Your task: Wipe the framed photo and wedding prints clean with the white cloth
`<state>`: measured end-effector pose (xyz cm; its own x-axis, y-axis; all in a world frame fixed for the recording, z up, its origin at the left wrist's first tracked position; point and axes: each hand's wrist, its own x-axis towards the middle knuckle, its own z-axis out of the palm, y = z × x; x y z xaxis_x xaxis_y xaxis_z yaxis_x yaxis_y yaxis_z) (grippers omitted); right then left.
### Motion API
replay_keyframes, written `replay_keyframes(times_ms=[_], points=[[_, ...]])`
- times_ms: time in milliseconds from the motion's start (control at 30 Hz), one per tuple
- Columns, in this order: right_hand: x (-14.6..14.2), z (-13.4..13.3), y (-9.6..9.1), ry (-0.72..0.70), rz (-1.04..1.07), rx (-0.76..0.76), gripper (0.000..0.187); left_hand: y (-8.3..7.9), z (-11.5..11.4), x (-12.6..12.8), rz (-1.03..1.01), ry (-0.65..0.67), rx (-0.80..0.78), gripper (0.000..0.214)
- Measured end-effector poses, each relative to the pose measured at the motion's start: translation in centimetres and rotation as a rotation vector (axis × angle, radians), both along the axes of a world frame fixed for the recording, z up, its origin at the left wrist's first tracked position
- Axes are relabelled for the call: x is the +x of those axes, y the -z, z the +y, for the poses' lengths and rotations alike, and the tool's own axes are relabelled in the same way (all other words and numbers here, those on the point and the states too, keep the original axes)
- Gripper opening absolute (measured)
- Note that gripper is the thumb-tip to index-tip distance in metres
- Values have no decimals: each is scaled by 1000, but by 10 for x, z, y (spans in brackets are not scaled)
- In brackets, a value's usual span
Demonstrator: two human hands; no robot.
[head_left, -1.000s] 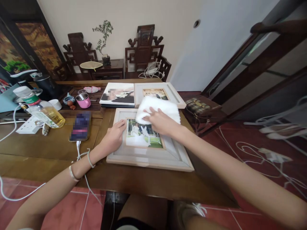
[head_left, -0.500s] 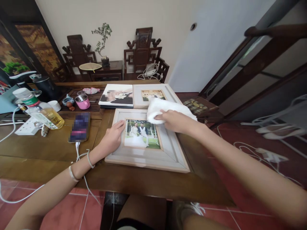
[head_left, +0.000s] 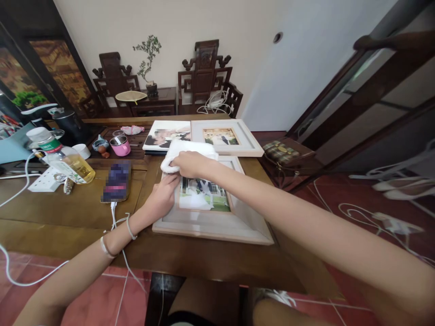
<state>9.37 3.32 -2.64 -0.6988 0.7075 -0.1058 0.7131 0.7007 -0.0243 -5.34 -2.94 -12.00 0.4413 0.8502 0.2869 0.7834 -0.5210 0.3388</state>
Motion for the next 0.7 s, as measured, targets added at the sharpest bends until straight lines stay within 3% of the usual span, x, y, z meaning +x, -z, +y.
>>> replay_keyframes(times_ms=[133, 267, 433, 533, 700], points=[[16, -2, 1, 45, -36, -11, 38, 2, -1, 1, -34, -14, -6, 52], [68, -3, 7, 122, -71, -8, 52, 5, -1, 0, -45, -32, -24, 56], [124, -15, 12, 180, -83, -10, 56, 10, 1, -3, -67, -23, 7, 54], [137, -42, 11, 139, -53, -37, 62, 12, 2, -3, -74, -19, 23, 51], [141, -118, 8, 78, -68, -159, 62, 12, 1, -1, -63, -36, 8, 48]])
